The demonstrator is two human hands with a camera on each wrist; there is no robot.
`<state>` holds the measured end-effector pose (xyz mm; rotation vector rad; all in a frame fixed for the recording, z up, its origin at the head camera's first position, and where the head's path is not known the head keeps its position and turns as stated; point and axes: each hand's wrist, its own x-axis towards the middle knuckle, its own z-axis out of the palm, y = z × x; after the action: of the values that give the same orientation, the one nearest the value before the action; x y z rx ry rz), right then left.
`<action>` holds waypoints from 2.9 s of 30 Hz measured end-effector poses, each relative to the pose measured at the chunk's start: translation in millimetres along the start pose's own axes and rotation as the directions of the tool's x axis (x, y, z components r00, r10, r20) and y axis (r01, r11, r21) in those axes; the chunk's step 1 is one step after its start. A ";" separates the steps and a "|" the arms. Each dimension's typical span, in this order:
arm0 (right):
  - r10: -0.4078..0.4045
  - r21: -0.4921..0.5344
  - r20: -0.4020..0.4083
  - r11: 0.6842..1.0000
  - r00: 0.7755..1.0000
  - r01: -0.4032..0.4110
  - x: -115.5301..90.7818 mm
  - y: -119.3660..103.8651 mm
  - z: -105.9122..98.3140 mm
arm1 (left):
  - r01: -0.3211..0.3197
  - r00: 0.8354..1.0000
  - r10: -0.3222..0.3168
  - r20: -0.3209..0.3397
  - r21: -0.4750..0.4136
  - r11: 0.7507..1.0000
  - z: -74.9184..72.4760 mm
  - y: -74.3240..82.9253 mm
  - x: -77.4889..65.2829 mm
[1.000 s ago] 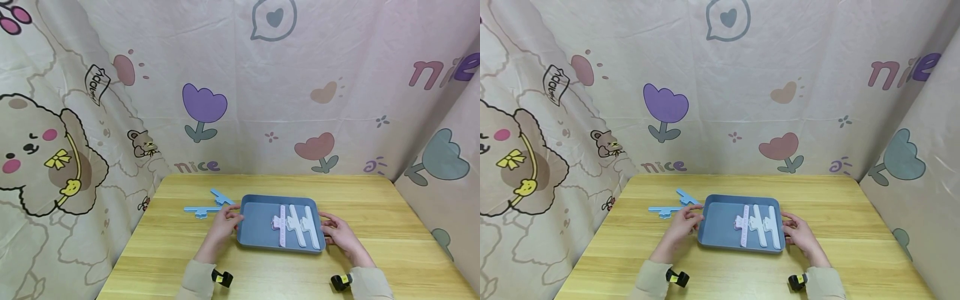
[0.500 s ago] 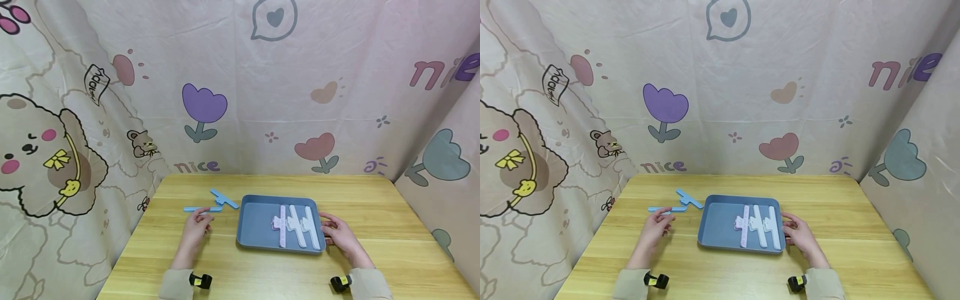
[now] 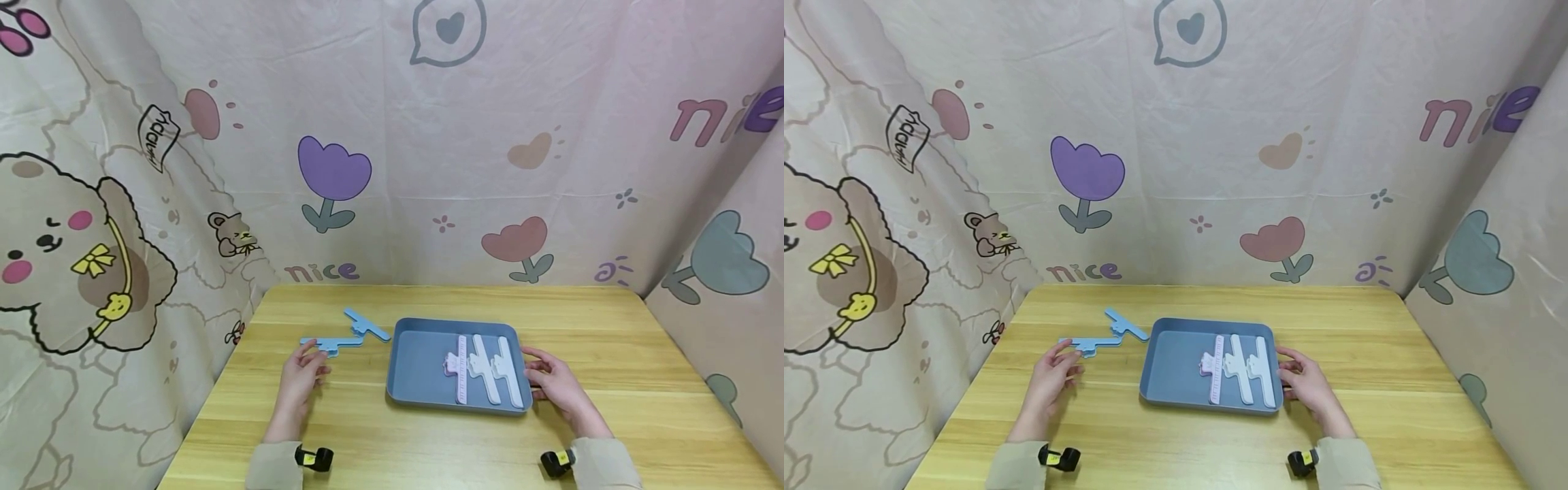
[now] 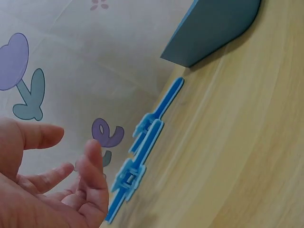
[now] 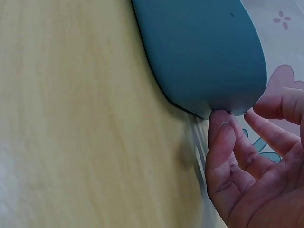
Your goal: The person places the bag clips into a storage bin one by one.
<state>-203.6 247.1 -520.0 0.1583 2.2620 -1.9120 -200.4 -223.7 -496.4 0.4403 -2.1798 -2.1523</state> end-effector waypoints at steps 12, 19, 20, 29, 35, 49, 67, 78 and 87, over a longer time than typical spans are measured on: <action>-0.011 -0.010 0.005 1.000 1.000 0.011 -0.7 0.0 -0.8 | 0.069 0.997 -0.067 0.038 -0.078 0.995 3.1 -16.8 13.1; -0.014 -0.026 0.007 1.000 1.000 0.014 -1.1 -0.1 -0.8 | 0.113 0.994 -0.112 0.016 -0.075 0.991 5.8 -20.8 23.8; -0.013 -0.026 0.007 1.000 1.000 0.014 -1.1 0.1 -0.9 | 0.117 0.993 -0.116 0.011 -0.076 0.990 6.3 -20.5 25.1; -0.014 -0.024 0.004 1.000 1.000 0.014 -0.8 1.3 -0.9 | 0.148 0.989 -0.148 0.009 -0.103 0.984 10.0 -20.2 35.7; -0.014 -0.027 0.001 1.000 1.000 0.014 -0.7 2.0 -0.4 | 0.155 0.988 -0.154 0.009 -0.093 0.984 11.0 -19.1 38.9; -0.059 -0.038 0.043 0.997 0.997 0.061 -0.8 4.9 -3.1 | 0.171 0.982 -0.180 -0.054 -0.141 0.975 14.3 -19.6 46.7; 0.000 -0.035 0.011 0.999 1.000 0.000 -0.8 -1.4 -0.9 | 0.096 0.991 -0.104 -0.085 -0.096 0.991 11.9 -14.5 43.2; 0.000 -0.029 0.007 1.000 1.000 0.000 -0.8 -1.1 -0.7 | -0.025 0.999 0.023 -0.042 -0.043 0.999 18.1 8.8 34.0; 0.005 -0.033 0.007 0.999 1.000 -0.005 -1.4 -2.4 0.0 | -0.130 0.991 0.132 0.029 -0.059 0.990 22.8 30.5 24.2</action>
<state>-202.8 246.8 -517.4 0.1524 2.2843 -1.8691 -233.9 -207.4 -471.1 0.2524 -2.0938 -2.1596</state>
